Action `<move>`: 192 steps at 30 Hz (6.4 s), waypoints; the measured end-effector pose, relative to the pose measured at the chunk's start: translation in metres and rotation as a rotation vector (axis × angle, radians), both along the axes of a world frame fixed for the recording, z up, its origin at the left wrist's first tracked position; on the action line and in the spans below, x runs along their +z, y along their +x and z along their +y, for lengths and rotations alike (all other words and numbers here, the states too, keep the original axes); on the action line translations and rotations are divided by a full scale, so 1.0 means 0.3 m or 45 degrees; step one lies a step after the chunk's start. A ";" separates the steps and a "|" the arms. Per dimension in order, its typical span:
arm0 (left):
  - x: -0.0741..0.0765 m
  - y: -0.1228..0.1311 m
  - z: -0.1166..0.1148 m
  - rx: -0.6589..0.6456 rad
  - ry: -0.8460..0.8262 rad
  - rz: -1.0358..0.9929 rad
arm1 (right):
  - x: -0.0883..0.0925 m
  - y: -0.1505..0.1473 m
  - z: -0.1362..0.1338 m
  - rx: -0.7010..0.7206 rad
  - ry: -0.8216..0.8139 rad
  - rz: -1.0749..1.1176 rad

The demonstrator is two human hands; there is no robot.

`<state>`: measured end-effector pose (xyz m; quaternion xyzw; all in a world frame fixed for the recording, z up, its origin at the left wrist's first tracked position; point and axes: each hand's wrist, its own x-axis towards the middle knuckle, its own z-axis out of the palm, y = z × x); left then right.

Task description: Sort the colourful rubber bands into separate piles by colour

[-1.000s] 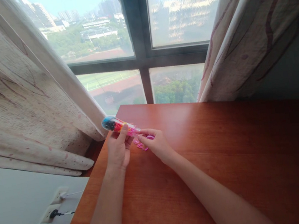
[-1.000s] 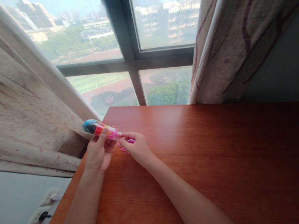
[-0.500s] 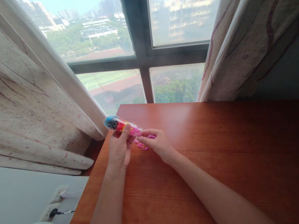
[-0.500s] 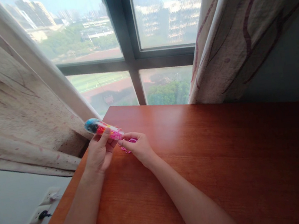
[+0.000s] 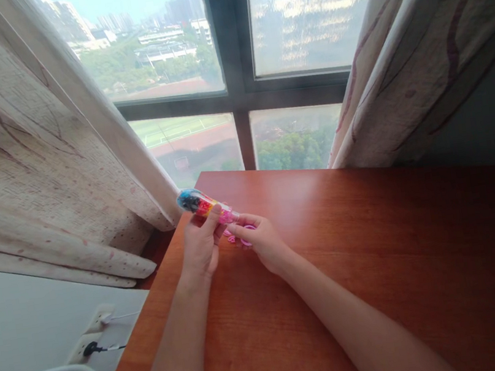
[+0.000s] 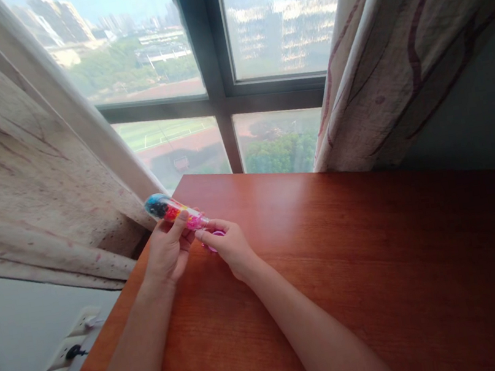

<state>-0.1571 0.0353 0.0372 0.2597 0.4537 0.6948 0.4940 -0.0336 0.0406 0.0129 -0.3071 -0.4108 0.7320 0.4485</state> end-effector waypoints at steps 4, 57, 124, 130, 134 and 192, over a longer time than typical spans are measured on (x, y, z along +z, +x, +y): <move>0.000 0.002 -0.001 -0.013 -0.010 0.007 | -0.011 -0.006 0.002 -0.050 -0.028 0.022; 0.012 -0.011 -0.004 0.003 -0.050 -0.137 | -0.059 0.034 -0.022 -0.013 0.992 -0.766; -0.011 -0.011 0.013 0.309 0.033 0.372 | -0.078 0.050 0.002 -0.294 0.964 -0.858; -0.017 -0.014 0.017 0.334 0.030 0.413 | -0.082 0.045 0.002 -0.304 0.875 -0.813; -0.020 -0.009 0.018 0.328 0.021 0.409 | -0.079 0.038 -0.008 -0.272 0.897 -0.803; -0.011 0.018 0.006 0.204 0.007 0.123 | -0.066 0.027 0.027 -0.453 0.497 -0.484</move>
